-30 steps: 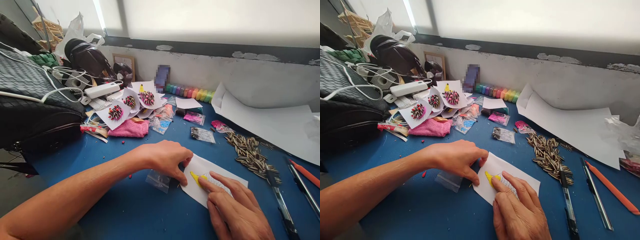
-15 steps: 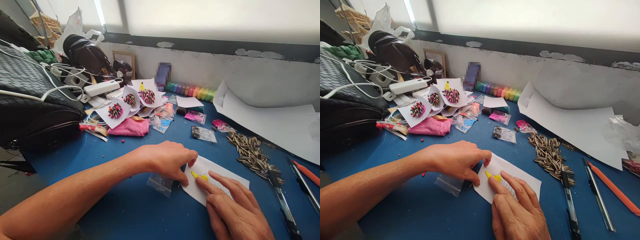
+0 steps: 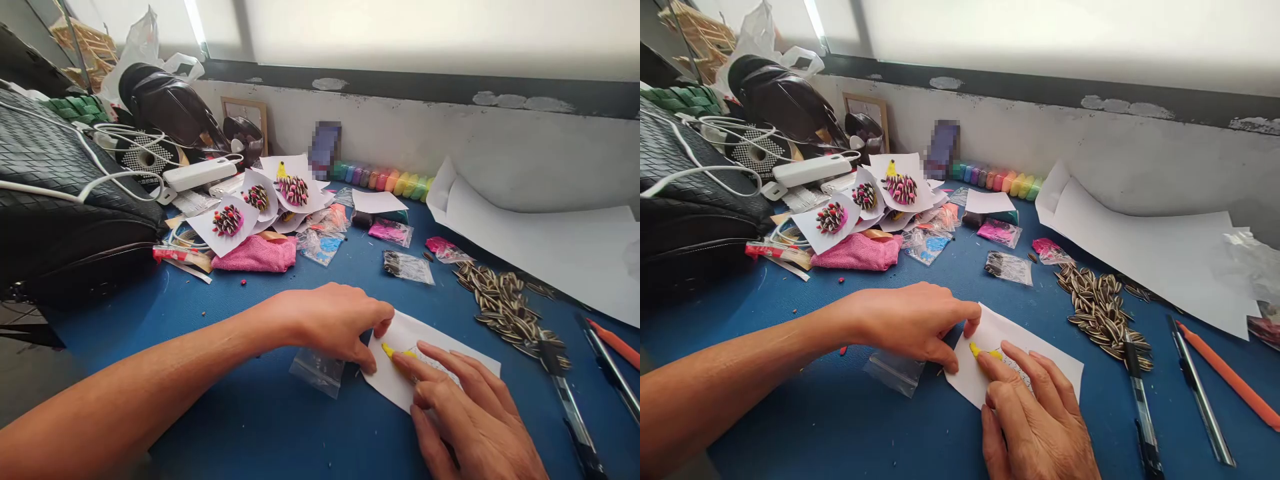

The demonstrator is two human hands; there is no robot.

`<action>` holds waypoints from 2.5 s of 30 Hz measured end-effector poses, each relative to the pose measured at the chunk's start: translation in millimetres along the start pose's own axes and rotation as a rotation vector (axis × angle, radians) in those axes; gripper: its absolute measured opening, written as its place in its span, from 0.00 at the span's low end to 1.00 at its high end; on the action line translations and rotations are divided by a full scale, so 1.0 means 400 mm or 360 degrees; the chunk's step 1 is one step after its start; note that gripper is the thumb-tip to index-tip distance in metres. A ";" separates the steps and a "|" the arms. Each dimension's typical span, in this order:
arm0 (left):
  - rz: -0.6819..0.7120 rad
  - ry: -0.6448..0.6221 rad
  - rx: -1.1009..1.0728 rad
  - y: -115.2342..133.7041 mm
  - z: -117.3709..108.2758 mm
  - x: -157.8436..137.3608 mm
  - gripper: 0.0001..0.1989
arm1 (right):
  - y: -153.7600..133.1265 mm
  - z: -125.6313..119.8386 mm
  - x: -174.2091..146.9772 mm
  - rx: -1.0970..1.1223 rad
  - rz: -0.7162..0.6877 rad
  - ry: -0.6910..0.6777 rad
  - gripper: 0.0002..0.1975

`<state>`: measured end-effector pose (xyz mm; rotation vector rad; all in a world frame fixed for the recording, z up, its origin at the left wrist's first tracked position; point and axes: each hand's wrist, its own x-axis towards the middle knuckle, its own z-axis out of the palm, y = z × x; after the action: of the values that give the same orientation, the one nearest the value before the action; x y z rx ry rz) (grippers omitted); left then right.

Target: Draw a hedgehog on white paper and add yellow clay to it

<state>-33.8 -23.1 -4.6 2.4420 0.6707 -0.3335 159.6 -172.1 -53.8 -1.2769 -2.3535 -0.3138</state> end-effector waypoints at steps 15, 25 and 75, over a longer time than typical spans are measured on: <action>0.0106 0.0048 0.0004 -0.002 -0.002 0.005 0.30 | 0.002 0.004 0.004 -0.0106 -0.0040 -0.0009 0.09; 0.0109 0.0038 -0.0005 -0.003 -0.004 0.006 0.30 | -0.010 -0.011 -0.003 -0.0021 0.0016 0.0104 0.07; 0.0143 0.0048 0.0013 -0.007 -0.003 0.004 0.30 | -0.006 -0.001 0.022 -0.0169 -0.0035 0.0043 0.11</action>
<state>-33.9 -19.8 -5.4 2.4804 0.5713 -0.2645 153.4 -167.2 -49.3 -1.2872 -2.3569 -0.4654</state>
